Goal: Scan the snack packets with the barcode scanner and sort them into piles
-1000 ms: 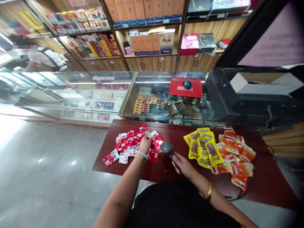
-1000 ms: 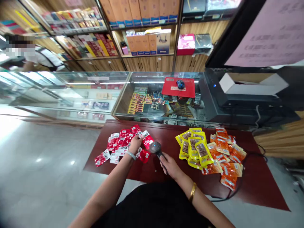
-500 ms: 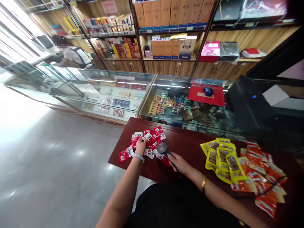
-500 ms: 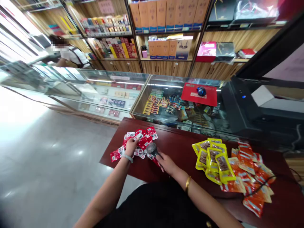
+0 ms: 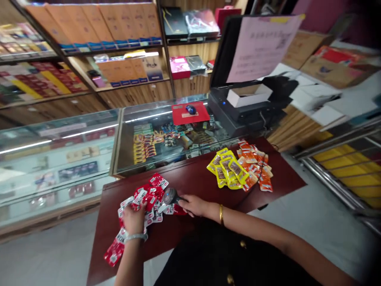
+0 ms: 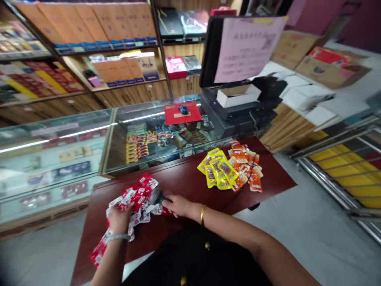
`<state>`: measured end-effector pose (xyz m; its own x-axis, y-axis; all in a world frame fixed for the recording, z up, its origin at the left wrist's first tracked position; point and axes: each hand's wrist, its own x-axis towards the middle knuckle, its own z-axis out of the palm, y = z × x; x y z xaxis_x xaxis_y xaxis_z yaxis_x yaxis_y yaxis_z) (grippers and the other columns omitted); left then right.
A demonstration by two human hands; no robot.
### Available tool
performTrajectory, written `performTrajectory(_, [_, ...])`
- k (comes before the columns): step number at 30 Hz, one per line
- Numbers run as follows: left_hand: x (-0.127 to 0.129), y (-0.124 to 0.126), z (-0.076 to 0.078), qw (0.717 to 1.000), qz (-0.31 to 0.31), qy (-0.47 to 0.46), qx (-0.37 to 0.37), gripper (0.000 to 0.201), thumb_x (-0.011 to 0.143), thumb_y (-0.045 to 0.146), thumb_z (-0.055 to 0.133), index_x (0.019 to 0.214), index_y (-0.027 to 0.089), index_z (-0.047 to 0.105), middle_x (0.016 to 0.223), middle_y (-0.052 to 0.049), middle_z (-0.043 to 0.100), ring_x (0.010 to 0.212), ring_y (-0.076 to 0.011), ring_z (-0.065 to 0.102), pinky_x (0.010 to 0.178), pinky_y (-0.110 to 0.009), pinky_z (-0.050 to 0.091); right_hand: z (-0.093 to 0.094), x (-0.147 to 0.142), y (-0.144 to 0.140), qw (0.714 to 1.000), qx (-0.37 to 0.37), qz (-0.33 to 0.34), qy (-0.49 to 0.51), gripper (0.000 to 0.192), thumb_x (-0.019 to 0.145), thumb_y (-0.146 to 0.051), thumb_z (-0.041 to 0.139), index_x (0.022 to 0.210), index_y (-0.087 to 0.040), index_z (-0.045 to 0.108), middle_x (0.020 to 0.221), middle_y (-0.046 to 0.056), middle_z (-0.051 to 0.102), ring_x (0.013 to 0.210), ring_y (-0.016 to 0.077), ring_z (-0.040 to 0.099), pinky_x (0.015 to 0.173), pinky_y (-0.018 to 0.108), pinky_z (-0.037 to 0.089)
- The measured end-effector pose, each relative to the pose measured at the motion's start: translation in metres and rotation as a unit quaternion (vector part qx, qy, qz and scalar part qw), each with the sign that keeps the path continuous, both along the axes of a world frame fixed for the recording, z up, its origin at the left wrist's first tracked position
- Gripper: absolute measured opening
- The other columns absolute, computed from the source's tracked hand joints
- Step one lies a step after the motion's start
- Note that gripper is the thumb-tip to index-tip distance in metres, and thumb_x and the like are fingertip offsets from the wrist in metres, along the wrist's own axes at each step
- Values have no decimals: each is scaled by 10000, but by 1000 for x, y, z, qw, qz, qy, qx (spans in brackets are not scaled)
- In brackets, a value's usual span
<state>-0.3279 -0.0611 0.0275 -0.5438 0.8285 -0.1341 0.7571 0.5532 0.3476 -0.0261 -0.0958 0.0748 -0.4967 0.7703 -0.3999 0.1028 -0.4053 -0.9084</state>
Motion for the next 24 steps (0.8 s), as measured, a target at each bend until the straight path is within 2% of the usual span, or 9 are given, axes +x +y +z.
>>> performTrajectory(3, [24,-2,7,999,-23,38,6,769,733,645,586,1285,122,473,1237,-207,578,1244,-401,473,951,-503,445,2,33,-5,999,-2,-33,27,482,880,-674,469,926,-204,563,596,-71,517,363,54,444,358,183,295])
performTrajectory(6, [71,0,13,995,-76,32,47,676,781,588,546,1264,118,497,1225,-196,584,1242,-388,475,992,-516,418,7,76,-13,997,-9,-68,42,465,876,-662,483,917,-202,540,606,-84,504,358,43,431,361,176,305])
performTrajectory(9, [148,3,12,982,-168,-68,55,503,774,513,566,1109,139,590,1053,-140,659,1069,-327,598,938,-470,469,9,126,-24,993,-27,-109,46,451,870,-652,492,899,-203,527,613,-88,498,354,39,417,358,175,309])
performTrajectory(13, [276,2,0,929,-264,-259,16,352,774,405,599,1014,149,621,991,-107,698,889,-232,665,822,-354,523,6,193,-41,979,-64,-188,36,455,839,-661,525,836,-206,515,599,-88,498,354,40,394,353,177,293])
performTrajectory(16, [362,0,-6,902,-307,-297,-67,211,801,240,570,984,160,638,948,-87,723,837,-183,677,767,-279,511,3,241,-51,967,-61,-247,29,492,806,-697,536,830,-206,530,574,-89,493,354,50,388,358,186,310])
performTrajectory(18, [405,1,-6,896,-326,-280,-108,181,818,223,581,972,161,653,952,-90,732,837,-178,680,752,-265,496,0,269,-57,957,-49,-285,27,515,797,-716,528,825,-202,540,563,-83,499,362,57,408,370,192,320])
performTrajectory(21, [447,6,-3,899,-339,-232,-153,196,855,310,585,923,154,683,907,-100,739,812,-196,684,704,-274,478,-5,303,-66,940,-58,-335,38,541,771,-742,535,831,-203,537,577,-78,520,361,63,418,373,205,329])
performTrajectory(24, [469,12,-4,899,-341,-208,-180,237,848,360,595,886,149,695,863,-93,738,787,-196,682,670,-269,471,-11,323,-72,932,-61,-353,45,548,764,-751,535,807,-205,518,582,-74,536,352,65,425,367,210,316])
